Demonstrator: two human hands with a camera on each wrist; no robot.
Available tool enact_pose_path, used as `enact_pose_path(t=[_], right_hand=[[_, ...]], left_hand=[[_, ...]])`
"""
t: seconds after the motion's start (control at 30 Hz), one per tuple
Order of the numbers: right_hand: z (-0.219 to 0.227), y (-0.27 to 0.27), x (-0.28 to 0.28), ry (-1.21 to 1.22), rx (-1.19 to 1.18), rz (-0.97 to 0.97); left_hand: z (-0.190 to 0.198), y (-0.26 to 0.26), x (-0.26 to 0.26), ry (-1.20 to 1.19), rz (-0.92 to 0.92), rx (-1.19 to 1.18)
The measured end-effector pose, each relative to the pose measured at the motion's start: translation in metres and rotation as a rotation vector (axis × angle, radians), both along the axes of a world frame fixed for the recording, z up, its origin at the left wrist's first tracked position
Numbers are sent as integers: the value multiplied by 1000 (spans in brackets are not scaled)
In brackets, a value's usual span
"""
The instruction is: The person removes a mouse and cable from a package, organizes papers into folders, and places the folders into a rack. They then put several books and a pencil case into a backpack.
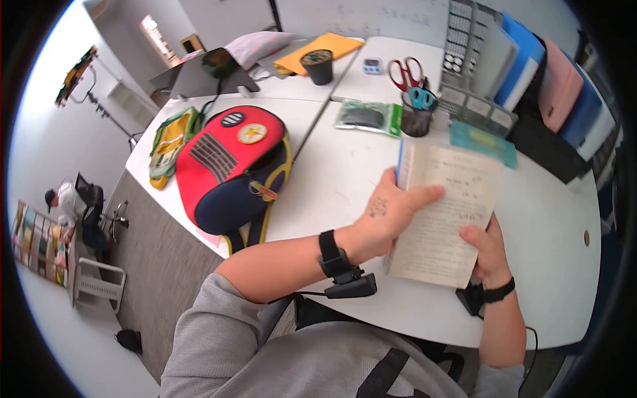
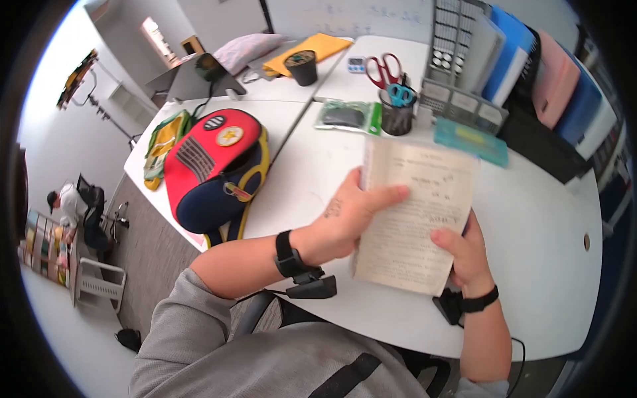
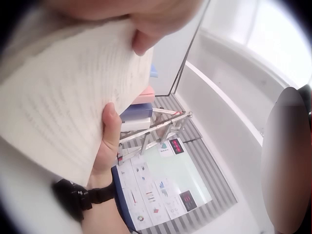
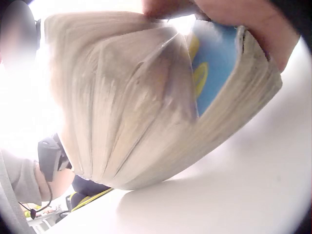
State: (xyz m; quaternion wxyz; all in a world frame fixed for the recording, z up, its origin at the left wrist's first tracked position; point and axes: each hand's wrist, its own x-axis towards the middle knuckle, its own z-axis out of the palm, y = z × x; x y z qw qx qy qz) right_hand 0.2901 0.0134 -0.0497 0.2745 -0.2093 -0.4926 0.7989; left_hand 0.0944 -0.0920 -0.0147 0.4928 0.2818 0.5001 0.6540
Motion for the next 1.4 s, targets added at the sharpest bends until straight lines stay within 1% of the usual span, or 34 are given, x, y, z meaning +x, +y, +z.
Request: enact_pose_path(t=[0.03, 0.07, 0.13, 0.17, 0.23, 0.27, 0.3, 0.33, 0.37, 0.4, 0.43, 0.47, 0.53, 0.57, 0.63, 0.67, 0.73, 0.8, 0.83, 0.87, 0.93, 0.97, 1.03, 1.07, 1.1, 1.17, 1.2, 1.23, 1.27, 1.33, 1.37, 1.4], right_hand=[[0, 0, 0, 7, 11, 23], [0, -1, -1, -2, -23, 25], [-5, 1, 2, -1, -60, 22], [-9, 4, 4, 30, -122, 62], [-14, 4, 3, 75, -206, 102], [-13, 4, 3, 87, -207, 102], [-11, 3, 3, 105, -225, 106], [-11, 2, 1, 124, -245, 110], [-14, 2, 0, 133, -254, 108], [-16, 4, 0, 122, -280, 125], [-16, 5, 0, 107, -300, 145], [-15, 4, -1, 108, -296, 150], [-14, 4, -6, 90, -289, 117], [-12, 3, -8, 100, -291, 119], [-10, 1, -5, 99, -272, 106], [-12, 1, -5, 107, -281, 90], [-14, 2, -1, 66, -264, 133], [-10, 0, -1, 73, -284, 128], [-8, -1, -2, 77, -296, 148], [-9, -1, -2, 81, -296, 149], [-7, -1, -1, 80, -315, 181], [-5, -1, -2, 71, -309, 188], [-3, -4, -3, 157, -410, 286], [1, -5, -3, 147, -397, 286], [5, -8, -4, 156, -435, 307], [9, -10, -1, 148, -471, 322], [9, -11, -1, 147, -500, 371], [11, -12, -1, 152, -531, 421], [16, -15, -2, 150, -531, 415], [34, -23, -8, 7, -501, 407], [40, -24, -13, 2, -500, 396], [46, -25, -20, -74, -476, 436]], left_hand=[[4, -3, 1, -2, -10, -51], [8, -7, 0, 6, 4, -42], [16, -16, -7, -5, -66, -138], [21, -22, -18, 5, -63, -138], [35, -39, -49, -64, -281, -91], [56, -50, -66, 304, -237, -192], [84, -61, -78, 826, -197, -277], [89, -62, -99, 1360, -57, -283], [89, -61, -121, 1699, 110, -347], [89, -61, -144, 1963, 194, -371], [86, -58, -164, 2033, 106, -661], [82, -56, -174, 2033, 113, -664], [80, -55, -189, 2046, 7, -1121], [81, -57, -195, 2055, 10, -1126], [81, -60, -206, 1989, -60, -1122], [76, -63, -214, 2029, 8, -1035], [79, -74, -229, 2111, -58, -904], [101, -85, -199, 2009, 138, -600], [109, -91, -191, 1925, 187, -451], [120, -97, -178, 1929, 187, -452], [139, -114, -150, 1666, 263, -461], [140, -122, -139, 1543, 291, -464], [138, -138, -123, 1475, 287, -426], [136, -145, -117, 1418, 275, -385], [133, -149, -112, 1358, 272, -398], [129, -155, -102, 1321, 261, -372], [126, -157, -98, 1301, 245, -360], [118, -159, -99, 1311, 228, -274], [115, -161, -96, 1308, 223, -270], [114, -162, -89, 1422, 237, -157], [115, -163, -85, 1422, 234, -158], [111, -164, -84, 1416, 223, -151]])
